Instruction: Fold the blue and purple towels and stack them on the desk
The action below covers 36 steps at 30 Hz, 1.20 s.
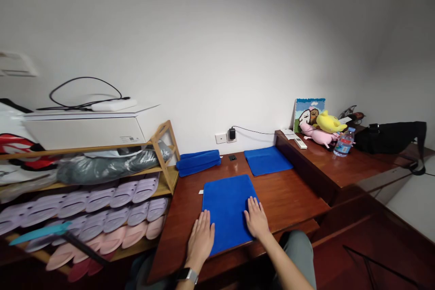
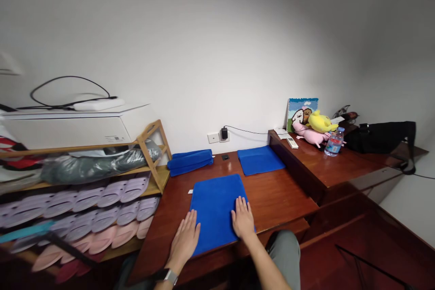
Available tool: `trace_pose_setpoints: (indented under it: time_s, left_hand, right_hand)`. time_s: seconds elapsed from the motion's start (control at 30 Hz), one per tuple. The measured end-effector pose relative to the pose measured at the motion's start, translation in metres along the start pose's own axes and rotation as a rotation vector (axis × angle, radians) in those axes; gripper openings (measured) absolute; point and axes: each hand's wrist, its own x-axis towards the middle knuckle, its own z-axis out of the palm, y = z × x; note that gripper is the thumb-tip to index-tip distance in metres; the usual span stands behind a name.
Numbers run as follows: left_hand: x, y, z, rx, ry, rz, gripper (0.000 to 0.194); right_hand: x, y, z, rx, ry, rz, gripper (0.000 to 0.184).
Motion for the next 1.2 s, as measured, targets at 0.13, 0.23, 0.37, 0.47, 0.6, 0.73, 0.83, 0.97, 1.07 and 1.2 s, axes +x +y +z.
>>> trace_pose_setpoints:
  time_s: [0.13, 0.23, 0.37, 0.47, 0.6, 0.73, 0.83, 0.97, 1.07, 1.2]
  left_hand:
    - [0.021, 0.051, -0.003, -0.034, -0.118, 0.136, 0.061]
    - [0.025, 0.064, 0.0, -0.025, -0.187, 0.15, 0.06]
    - [0.014, 0.036, 0.007, -0.007, -0.137, 0.075, 0.062]
    - [0.001, 0.01, 0.007, 0.01, -0.09, 0.017, 0.064]
    - [-0.012, -0.007, 0.005, 0.01, -0.055, 0.013, 0.064]
    - [-0.011, -0.008, 0.006, -0.025, 0.021, 0.035, 0.062]
    - [0.002, 0.009, 0.003, -0.062, 0.046, 0.056, 0.061]
    - [0.027, 0.049, -0.002, -0.098, -0.047, 0.14, 0.06]
    - [0.034, 0.064, -0.003, -0.091, -0.128, 0.131, 0.06]
    - [0.021, 0.037, 0.0, -0.062, -0.115, 0.065, 0.062]
  right_hand:
    - [0.007, -0.044, 0.014, 0.082, 0.012, -0.141, 0.063]
    - [0.012, -0.055, 0.025, 0.1, -0.047, -0.172, 0.064]
    - [0.015, -0.034, 0.027, 0.06, -0.055, -0.152, 0.065]
    - [0.018, -0.014, 0.019, 0.015, -0.062, -0.095, 0.064]
    - [0.018, -0.003, 0.006, -0.015, -0.06, -0.002, 0.063]
    - [0.012, -0.011, 0.006, 0.007, 0.016, 0.001, 0.062]
    - [0.009, -0.027, 0.012, 0.039, 0.032, -0.067, 0.061]
    - [0.01, -0.048, 0.019, 0.067, -0.039, -0.096, 0.062]
    - [0.01, -0.048, 0.023, 0.069, -0.066, -0.113, 0.062]
    - [0.005, -0.023, 0.028, 0.03, -0.027, -0.067, 0.062]
